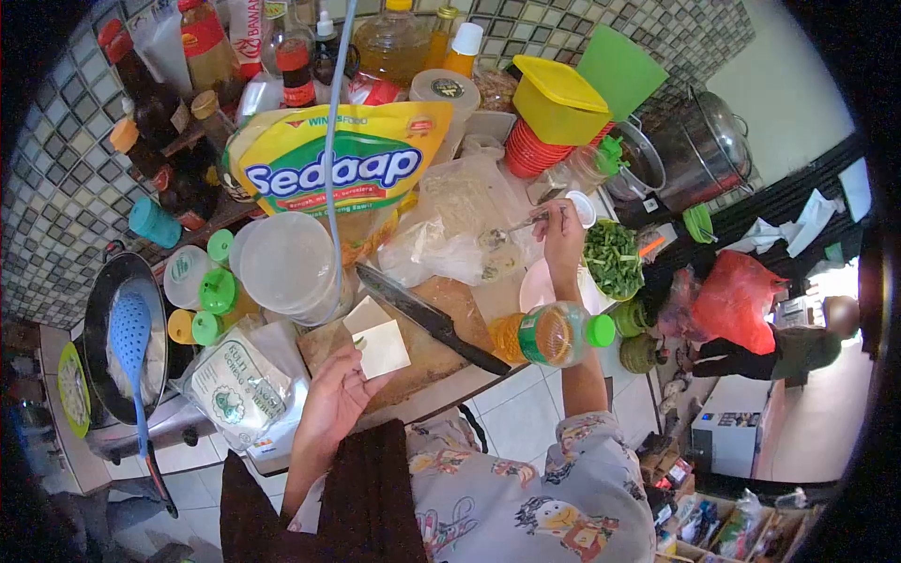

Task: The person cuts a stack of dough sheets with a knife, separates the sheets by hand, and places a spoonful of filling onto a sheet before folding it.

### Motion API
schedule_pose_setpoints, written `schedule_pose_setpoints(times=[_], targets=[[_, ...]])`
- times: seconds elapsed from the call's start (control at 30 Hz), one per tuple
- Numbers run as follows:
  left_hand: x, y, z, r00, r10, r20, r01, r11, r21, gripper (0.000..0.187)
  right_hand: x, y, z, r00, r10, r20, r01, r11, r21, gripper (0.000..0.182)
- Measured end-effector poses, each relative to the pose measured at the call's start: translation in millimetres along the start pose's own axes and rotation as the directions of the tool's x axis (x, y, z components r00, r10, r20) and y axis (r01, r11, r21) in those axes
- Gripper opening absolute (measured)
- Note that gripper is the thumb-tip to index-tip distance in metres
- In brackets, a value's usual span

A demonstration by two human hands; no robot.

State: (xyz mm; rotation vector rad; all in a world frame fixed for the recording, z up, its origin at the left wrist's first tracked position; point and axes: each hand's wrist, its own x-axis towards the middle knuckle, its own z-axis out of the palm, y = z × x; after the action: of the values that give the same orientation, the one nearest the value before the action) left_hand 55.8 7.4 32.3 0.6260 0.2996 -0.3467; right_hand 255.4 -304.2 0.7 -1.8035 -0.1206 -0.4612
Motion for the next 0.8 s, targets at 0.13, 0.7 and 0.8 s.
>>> schedule_pose_setpoints(times=[0.13,0.7,0.8], targets=[[1,-2,-3,1.000,-0.013,-0.027,0.012,1.000,-0.010,0.033,0,0,2,0.998,0.054,0.043,-0.055,0.998,0.022,0.018],[0,-1,-1,1.000,-0.003,-0.020,0.003,1.000,-0.004,0.034,9,-1,0,0.958,0.285,-0.030,-0.286,0.958,-0.025,0.016],[-1,0,-2,1.000,-0.001,-0.013,0.001,1.000,-0.004,0.035,8,4,-9,0.952,0.307,-0.022,-0.303,0.947,0.103,0.016]])
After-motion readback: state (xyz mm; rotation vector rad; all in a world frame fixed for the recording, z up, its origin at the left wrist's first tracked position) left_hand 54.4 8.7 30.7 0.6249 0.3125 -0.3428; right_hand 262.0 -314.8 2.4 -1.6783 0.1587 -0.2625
